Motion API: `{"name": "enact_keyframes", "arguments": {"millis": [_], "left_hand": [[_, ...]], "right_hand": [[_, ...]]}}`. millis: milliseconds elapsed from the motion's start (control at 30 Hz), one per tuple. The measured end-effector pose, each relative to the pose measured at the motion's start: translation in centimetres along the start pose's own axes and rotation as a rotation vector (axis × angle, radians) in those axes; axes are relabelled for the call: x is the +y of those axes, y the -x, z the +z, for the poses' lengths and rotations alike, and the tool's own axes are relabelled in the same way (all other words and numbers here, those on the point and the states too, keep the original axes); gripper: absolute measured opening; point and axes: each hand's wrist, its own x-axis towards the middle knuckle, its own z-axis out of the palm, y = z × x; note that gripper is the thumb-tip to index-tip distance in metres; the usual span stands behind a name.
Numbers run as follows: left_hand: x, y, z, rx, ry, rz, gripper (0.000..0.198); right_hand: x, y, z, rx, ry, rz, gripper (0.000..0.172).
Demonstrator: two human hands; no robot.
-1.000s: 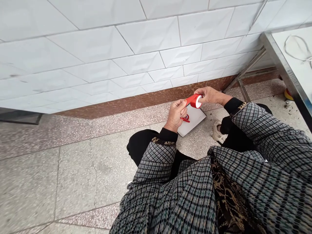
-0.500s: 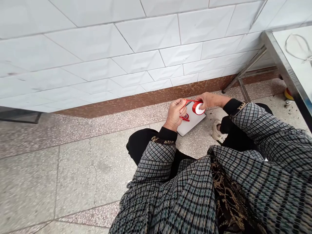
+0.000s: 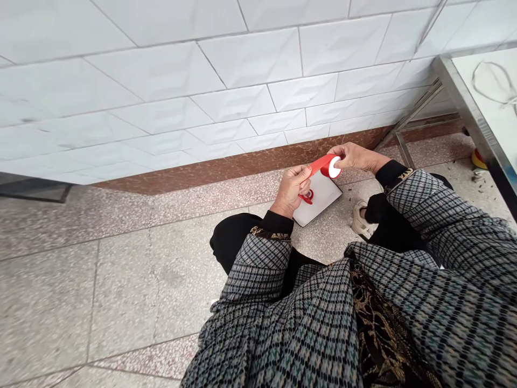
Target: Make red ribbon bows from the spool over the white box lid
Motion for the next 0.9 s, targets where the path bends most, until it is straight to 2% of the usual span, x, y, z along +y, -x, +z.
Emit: {"name": "enact_keyframes", "arguments": {"millis": [233,433,567,700,900], "left_hand": [[-0.3,0.1,0.7,-0.012,0.000,-0.055,0.049],[-0.8,0.4,1.1,-0.047,0.052,-0.056,0.043],[-1.5,0.5,1.3,-0.114,0.043,-0.069,0.048],[-2.1,0.4,1.4,-0.121,-0.002,-0.020,0.051],[-2.2,0.2,1.5,-0.083,-0.045,0.040,0.052]], "right_hand": [[1.0,-0.6,0.1,0.029,-0.211,-0.035,0.028],[0.4,-0.4,0.1,0.033,-0.231,-0.060,0.029],[0.3,-0.5,0.2,0.054,-0.209,-0.083,0.029],[0.7,-0.7,0.3,0.077,-0.211,-0.131,0.030],[1.0,-1.0,0.4,0.090,-0.249,-0.125,0.028]]}}
